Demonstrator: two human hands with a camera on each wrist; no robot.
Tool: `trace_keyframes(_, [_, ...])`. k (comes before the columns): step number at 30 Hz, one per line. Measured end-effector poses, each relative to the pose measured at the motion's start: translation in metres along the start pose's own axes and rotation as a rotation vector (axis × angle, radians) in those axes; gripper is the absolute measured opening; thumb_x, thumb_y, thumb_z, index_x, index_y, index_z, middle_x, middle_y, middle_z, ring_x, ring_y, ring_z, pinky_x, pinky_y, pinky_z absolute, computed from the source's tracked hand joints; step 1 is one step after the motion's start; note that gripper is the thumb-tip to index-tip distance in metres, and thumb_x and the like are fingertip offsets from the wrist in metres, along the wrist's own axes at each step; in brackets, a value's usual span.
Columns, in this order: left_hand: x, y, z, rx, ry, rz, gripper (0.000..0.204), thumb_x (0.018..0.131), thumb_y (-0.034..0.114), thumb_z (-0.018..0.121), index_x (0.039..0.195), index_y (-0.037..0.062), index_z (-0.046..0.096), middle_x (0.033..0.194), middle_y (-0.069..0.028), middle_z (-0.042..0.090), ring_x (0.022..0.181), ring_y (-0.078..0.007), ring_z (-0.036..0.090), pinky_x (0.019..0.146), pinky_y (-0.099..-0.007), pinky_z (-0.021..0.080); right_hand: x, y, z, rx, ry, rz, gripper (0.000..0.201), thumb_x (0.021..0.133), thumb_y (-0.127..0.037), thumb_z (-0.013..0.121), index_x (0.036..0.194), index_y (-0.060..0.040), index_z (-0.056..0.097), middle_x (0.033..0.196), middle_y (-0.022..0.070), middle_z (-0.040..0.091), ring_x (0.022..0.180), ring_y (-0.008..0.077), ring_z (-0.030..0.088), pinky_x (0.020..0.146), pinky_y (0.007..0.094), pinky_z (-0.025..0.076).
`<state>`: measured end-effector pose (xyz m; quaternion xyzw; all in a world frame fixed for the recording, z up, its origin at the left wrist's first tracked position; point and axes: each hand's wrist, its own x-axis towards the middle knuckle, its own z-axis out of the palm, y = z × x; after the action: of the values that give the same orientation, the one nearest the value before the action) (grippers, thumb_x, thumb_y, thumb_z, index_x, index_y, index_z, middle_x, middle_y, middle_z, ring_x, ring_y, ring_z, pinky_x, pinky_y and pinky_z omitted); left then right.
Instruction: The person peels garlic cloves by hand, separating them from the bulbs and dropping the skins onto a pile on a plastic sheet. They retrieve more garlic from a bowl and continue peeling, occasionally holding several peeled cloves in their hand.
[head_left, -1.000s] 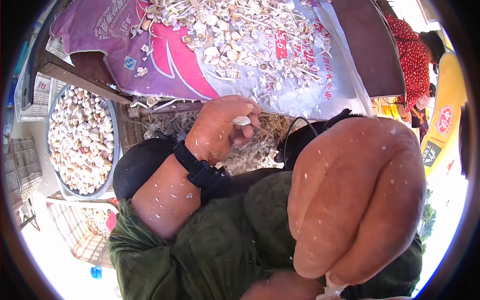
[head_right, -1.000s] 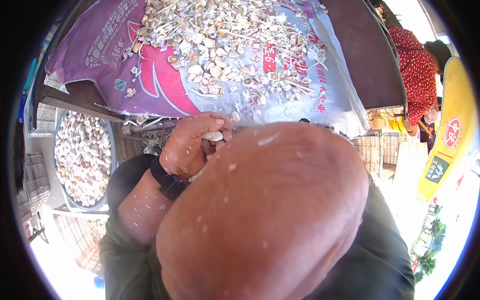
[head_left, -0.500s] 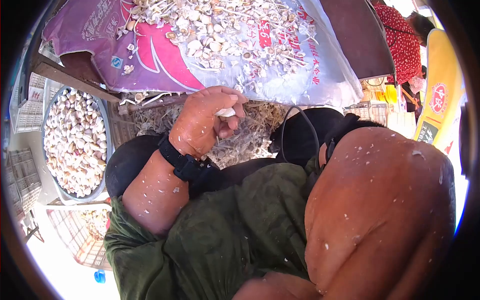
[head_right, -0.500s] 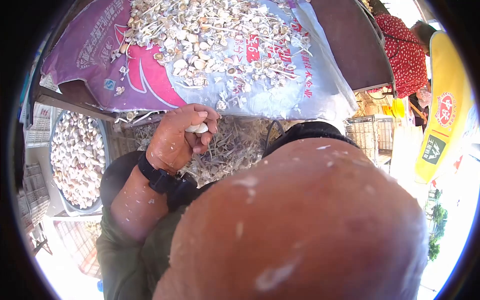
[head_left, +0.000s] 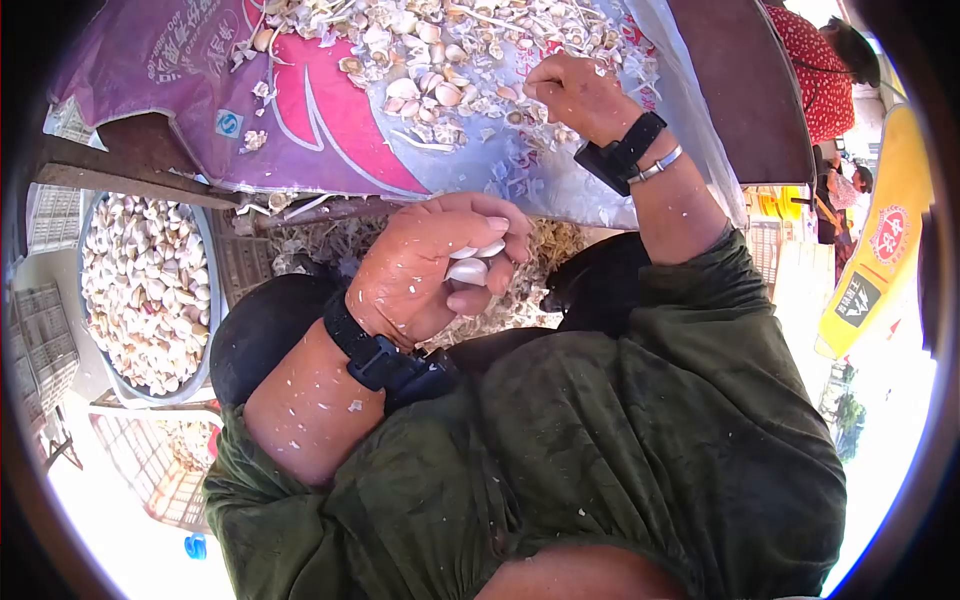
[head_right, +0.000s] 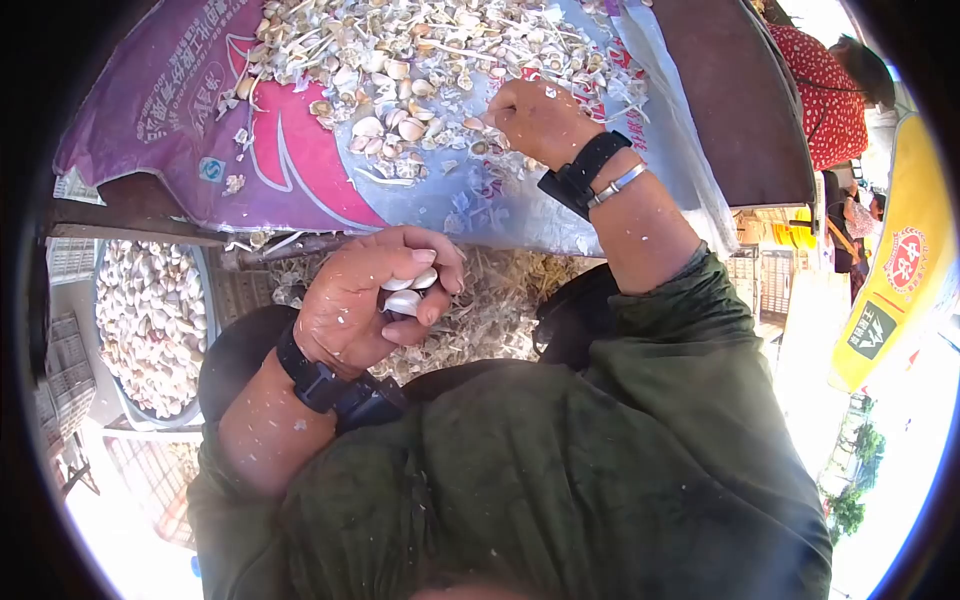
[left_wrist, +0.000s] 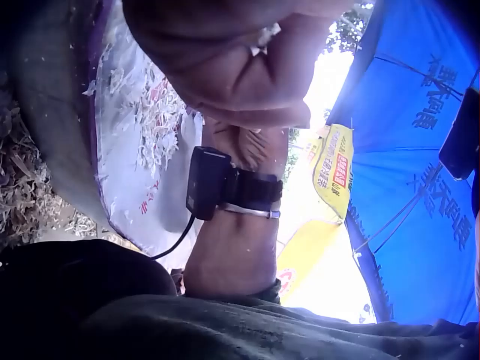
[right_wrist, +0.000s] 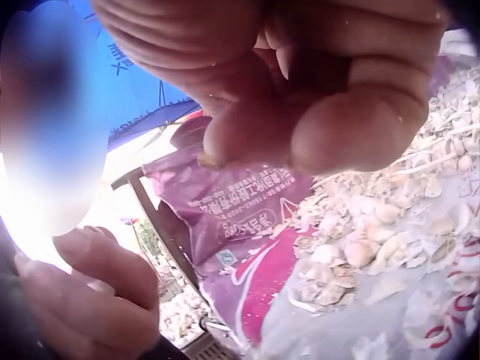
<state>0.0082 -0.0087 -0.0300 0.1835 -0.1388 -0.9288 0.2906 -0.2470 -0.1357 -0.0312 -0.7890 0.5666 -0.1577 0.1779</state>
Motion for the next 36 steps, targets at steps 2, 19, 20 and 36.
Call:
trace_keyframes(2, [0.001,0.0,0.001,-0.041,-0.001,-0.007,0.017,0.088,0.013,0.057,0.094,-0.0013,0.062,0.082,-0.0085,0.064,0.06,-0.0106,0.06,0.041,-0.0198,0.036,0.016,0.015,0.014,-0.177,-0.033,-0.083,0.014,0.087,-0.017,0.064,0.09,-0.0039,0.066,0.079,0.0085,0.065,0.069,0.0204,0.064,0.064,0.0353,0.05])
trace_keyframes(19, [0.0,-0.012,-0.002,0.075,0.176,0.081,0.019,0.087,0.016,0.058,0.095,-0.0004,0.063,0.077,-0.0061,0.061,0.057,-0.0113,0.055,0.043,-0.024,0.035,-0.081,-0.15,-0.07,1.288,-0.49,-0.309,0.018,0.076,0.009,0.074,0.089,0.0078,0.061,0.088,0.0211,0.065,0.056,0.0189,0.064,0.046,0.027,0.052])
trace_keyframes(20, [0.0,-0.015,-0.005,0.058,0.143,0.127,0.02,0.087,0.016,0.058,0.095,-0.0006,0.063,0.077,-0.006,0.062,0.057,-0.0112,0.055,0.043,-0.0243,0.035,-0.085,-0.171,-0.059,1.473,-0.475,-0.74,0.014,0.076,0.008,0.074,0.085,0.0118,0.064,0.087,0.0285,0.065,0.056,0.0249,0.066,0.046,0.0285,0.053])
trace_keyframes(36, [-0.012,-0.004,0.007,0.186,0.143,0.116,0.02,0.085,0.019,0.058,0.093,0.0013,0.064,0.077,-0.0043,0.062,0.057,-0.0106,0.055,0.044,-0.0242,0.037,-0.079,-0.221,-0.109,1.321,-0.87,-0.861,0.011,0.086,0.006,0.063,0.092,0.0155,0.065,0.09,0.0337,0.064,0.063,0.0292,0.068,0.051,0.0326,0.056])
